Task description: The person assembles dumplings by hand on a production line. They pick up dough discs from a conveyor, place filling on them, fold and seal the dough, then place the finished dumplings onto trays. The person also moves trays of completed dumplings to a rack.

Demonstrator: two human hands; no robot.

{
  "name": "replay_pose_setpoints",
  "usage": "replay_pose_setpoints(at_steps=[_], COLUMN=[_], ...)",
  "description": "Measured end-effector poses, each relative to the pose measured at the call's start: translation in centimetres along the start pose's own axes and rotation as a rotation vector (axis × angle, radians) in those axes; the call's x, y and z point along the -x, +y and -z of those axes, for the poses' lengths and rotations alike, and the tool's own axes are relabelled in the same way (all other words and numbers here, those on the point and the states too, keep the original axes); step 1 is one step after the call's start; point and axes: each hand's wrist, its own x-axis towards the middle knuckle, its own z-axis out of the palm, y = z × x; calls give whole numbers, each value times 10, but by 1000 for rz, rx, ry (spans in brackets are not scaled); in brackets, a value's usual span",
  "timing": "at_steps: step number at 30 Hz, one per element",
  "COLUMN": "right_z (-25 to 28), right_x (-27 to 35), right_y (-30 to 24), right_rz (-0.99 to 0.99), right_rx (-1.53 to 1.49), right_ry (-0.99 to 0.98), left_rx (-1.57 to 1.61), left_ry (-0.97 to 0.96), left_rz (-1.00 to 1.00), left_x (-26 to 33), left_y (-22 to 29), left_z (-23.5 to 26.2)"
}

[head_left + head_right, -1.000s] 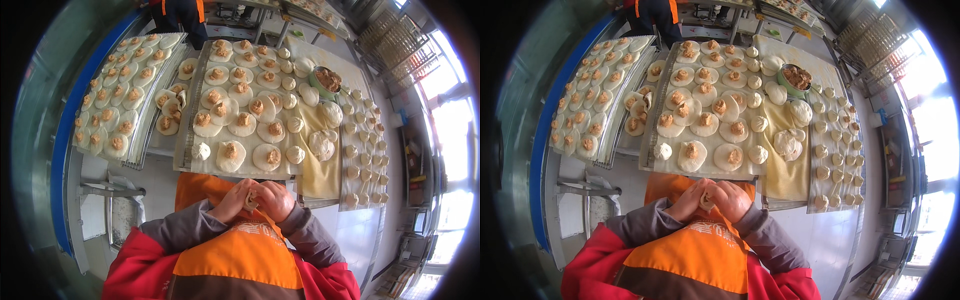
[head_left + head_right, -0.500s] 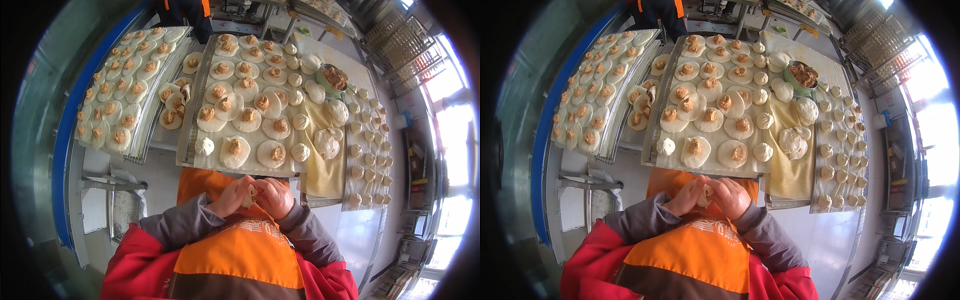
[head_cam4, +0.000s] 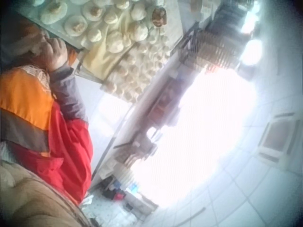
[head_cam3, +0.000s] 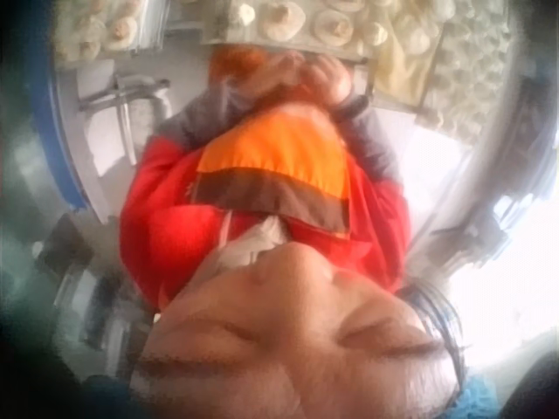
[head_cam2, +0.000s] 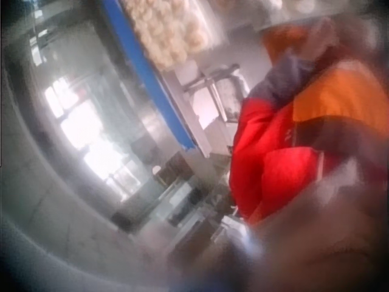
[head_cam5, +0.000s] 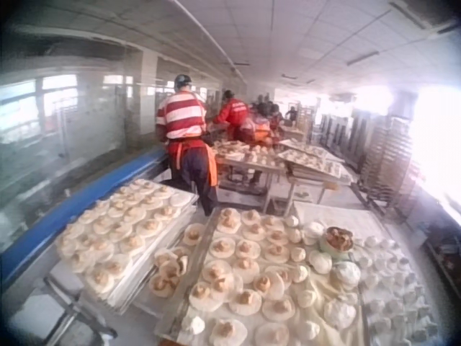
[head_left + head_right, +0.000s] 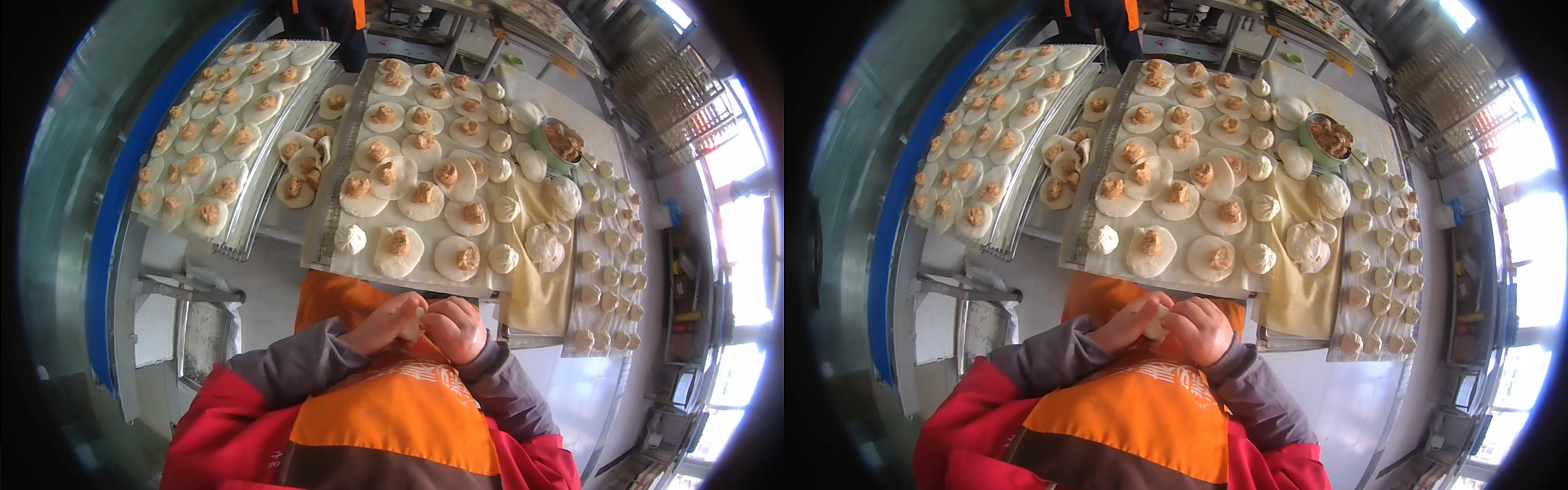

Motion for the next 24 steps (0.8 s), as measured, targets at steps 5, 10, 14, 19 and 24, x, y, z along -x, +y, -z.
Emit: replay_pose_setpoints(at_steps=[5, 10, 14, 19, 24], right_z=[-3, -2, 0, 3, 7], right_x=[-2, -6, -7, -9, -10], right_y=[-2, -4, -4, -3, -4], right_rz=[-33, 94, 73, -14, -47], right_rx=[-3, -12, -16, -107, -268], right_ry=[-13, 4, -27, -103, -139], left_rx=[-139, -191, -242, -13, 118], left_ry=[103, 148, 194, 114, -112], left_rz=[-214, -116, -234, 136, 231], left_x=[2, 10, 10, 10, 8], left_y=[-3, -2, 5, 26, 34], left_z=[1, 2, 0, -5, -7])
